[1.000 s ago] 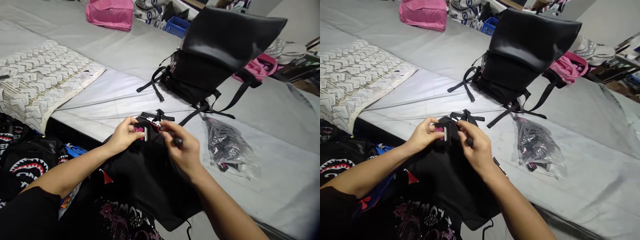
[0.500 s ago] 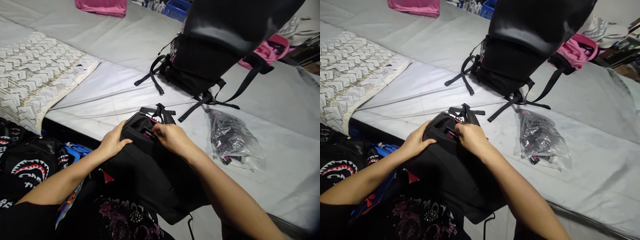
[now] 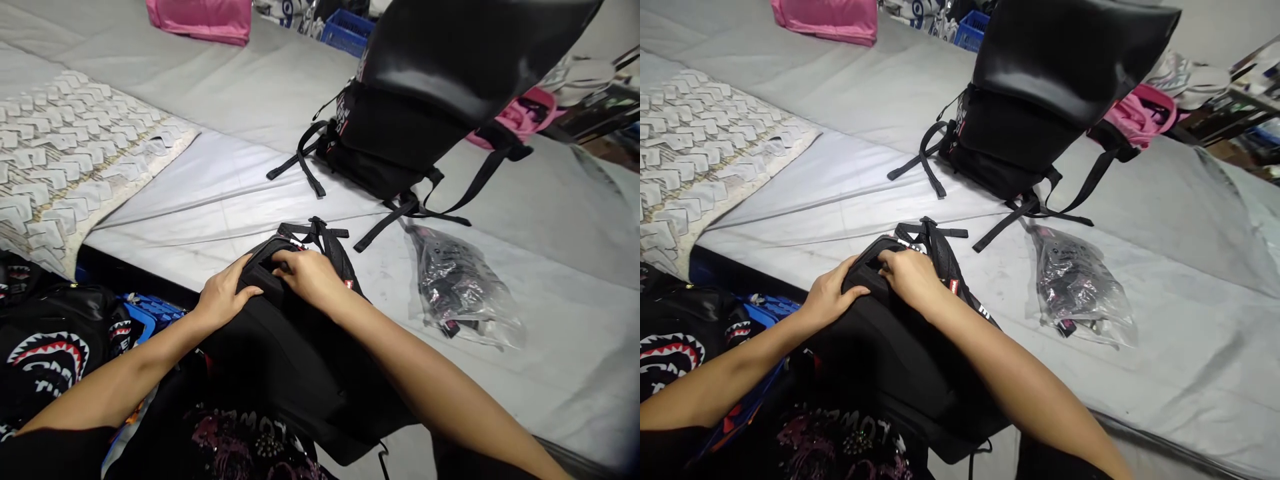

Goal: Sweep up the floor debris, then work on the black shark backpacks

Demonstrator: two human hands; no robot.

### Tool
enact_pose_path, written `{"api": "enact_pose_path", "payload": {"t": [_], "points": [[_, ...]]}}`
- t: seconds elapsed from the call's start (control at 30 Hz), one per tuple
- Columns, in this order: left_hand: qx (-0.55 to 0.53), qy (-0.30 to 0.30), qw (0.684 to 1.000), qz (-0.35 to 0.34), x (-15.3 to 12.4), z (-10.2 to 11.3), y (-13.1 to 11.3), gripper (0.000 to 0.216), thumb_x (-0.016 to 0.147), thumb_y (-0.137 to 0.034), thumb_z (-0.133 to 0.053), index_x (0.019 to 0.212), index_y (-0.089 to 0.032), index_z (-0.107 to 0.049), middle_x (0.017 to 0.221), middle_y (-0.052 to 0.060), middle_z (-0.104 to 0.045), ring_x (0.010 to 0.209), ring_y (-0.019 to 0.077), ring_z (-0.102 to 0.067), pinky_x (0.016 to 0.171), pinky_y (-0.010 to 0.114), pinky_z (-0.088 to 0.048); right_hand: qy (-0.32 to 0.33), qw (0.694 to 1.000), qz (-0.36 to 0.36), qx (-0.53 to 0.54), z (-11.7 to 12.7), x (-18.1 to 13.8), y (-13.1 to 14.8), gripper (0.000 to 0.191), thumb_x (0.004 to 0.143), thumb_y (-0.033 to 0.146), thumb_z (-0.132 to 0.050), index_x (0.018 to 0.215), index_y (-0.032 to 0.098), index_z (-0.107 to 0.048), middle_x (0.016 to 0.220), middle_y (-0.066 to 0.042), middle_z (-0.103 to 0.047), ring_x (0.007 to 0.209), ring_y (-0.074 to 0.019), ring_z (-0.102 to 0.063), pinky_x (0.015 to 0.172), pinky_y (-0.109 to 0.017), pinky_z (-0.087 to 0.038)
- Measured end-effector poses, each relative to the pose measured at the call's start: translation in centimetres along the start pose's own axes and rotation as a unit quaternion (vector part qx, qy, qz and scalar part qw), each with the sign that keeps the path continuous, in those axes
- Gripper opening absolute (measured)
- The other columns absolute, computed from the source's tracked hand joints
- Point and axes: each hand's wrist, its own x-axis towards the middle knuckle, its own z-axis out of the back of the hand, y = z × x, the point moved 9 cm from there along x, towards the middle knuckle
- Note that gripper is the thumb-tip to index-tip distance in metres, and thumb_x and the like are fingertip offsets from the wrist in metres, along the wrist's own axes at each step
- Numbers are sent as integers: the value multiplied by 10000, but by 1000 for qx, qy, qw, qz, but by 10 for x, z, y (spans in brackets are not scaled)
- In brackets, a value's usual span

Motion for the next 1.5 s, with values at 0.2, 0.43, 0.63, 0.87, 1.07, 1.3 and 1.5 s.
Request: {"api": "enact_pose_path", "payload": {"t": [0.2,0.43,0.63,0.87,1.07,1.3,1.5], "points": [[6,-12,999,-39,-2,-2,5,673,943,-506,-556,1505,-188,-364,1461,137,-554,1320,277,-568,1085,425,-501,29,990,62,125,-21,31,18,156,856,70,-619,929,150,-731,890,-49,-740,834,-160,-665,697,-222,-410],[-2,-10,1000,-28,-3,-2,7,679,935,-515,-561,1504,-197,-367,1474,129,-542,1329,274,-559,1092,433,-497,35,994,105,-15,-16,19,28,244,880,123,-579,1084,157,-709,960,-114,-753,909,-238,-688,701,-278,-398],[-28,-16,999,-41,-1,-2,6,631,946,-473,-552,1491,-195,-398,1434,136,-580,1300,273,-586,1076,432,-511,15,991,38,129,-33,27,14,197,887,106,-579,1019,134,-723,976,-70,-748,882,-162,-681,706,-209,-433],[-58,-14,998,-17,0,0,13,639,905,-499,-598,1477,-279,-419,1409,78,-610,1288,263,-597,1072,425,-520,17,992,107,72,-15,27,27,190,811,77,-634,970,144,-713,918,-65,-747,830,-187,-674,656,-233,-418],[-60,-10,997,36,2,2,23,657,876,-538,-610,1464,-303,-437,1393,57,-626,1284,280,-597,1065,431,-522,72,972,146,-167,-2,-12,24,236,947,79,-492,1068,119,-691,959,-145,-748,886,-260,-717,660,-307,-474],[-133,109,981,86,17,-8,15,633,799,-526,-684,1330,-197,-581,1288,102,-689,1195,330,-650,1013,469,-538,84,974,-48,-205,9,-88,-46,281,921,-4,-461,1084,68,-678,958,-193,-746,900,-316,-738,687,-352,-544],[-97,121,988,-28,10,29,-80,258,865,-386,-606,1060,-270,-730,1019,3,-778,938,284,-737,809,389,-605,300,905,-133,269,-53,-164,-36,402,823,165,-690,1224,183,-675,742,-5,-683,637,-161,-678,553,-222,-539]]}}
